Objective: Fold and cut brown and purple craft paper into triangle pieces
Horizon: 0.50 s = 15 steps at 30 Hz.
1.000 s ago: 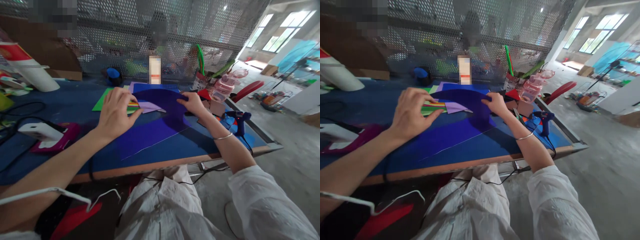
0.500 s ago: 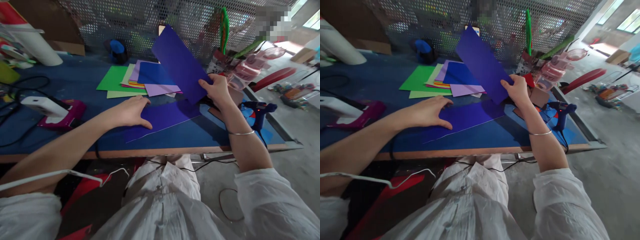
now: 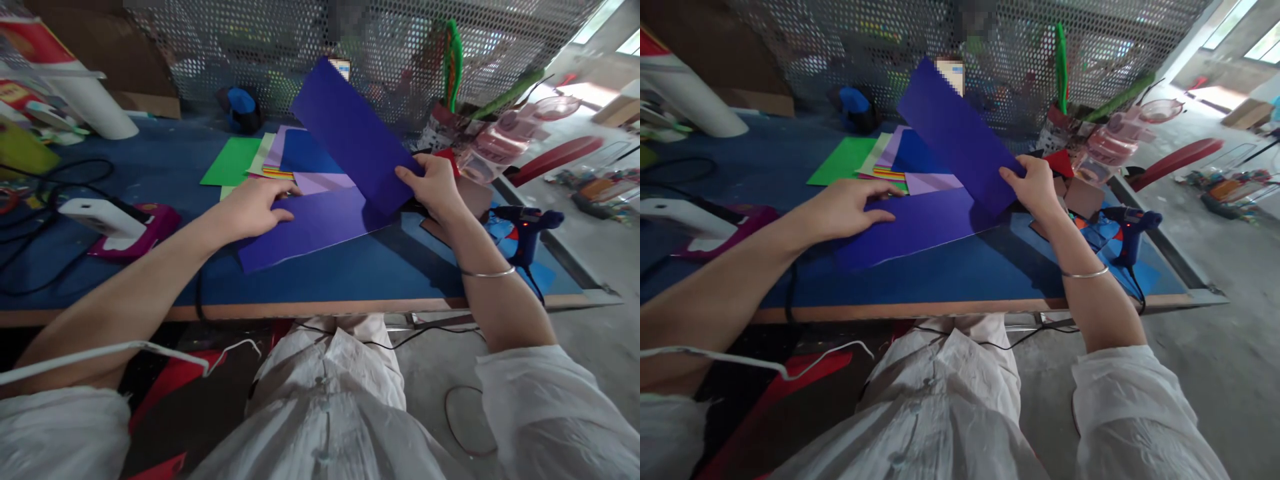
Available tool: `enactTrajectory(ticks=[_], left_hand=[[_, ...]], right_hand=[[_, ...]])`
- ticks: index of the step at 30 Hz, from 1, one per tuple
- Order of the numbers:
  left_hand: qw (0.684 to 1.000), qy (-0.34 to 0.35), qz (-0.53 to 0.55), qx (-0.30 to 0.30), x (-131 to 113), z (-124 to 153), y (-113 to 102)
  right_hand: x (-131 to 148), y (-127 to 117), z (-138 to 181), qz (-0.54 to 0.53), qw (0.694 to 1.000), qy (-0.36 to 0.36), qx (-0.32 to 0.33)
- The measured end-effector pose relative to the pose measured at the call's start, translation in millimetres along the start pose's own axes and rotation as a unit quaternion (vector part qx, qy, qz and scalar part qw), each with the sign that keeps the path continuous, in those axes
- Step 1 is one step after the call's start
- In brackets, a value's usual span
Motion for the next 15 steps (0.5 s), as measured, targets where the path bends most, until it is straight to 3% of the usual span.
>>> enactTrajectory(ticks=[4,7,11,15], left_hand=[[0.994,-0.005,-0.039,-0.098,13,-5,-24],[0.989,-0.007,-0.067,-0.13,22,-11,-27],[0.988,-0.011,-0.079,-0.135,35,-27,-17],[0.993,0.021,-0.057,-0.1,37,-40,-3]], right_hand=[[12,5,5,-0.04,0.998,0.026,0.036],[17,9,8,-0.08,0.994,0.047,0.05],[22,14,11,-0.145,0.985,0.069,0.064],[29,21,15,-0.182,0.975,0.068,0.106]])
Point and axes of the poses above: each hand's wrist, its own z-axis away from the middle knuckle, its own y-axis out of the palm, x = y × z, the point moved 8 cm from there along -z, towards the middle knuckle, and after that the axes turned 6 degrees about -z, right-handed, at the moved point
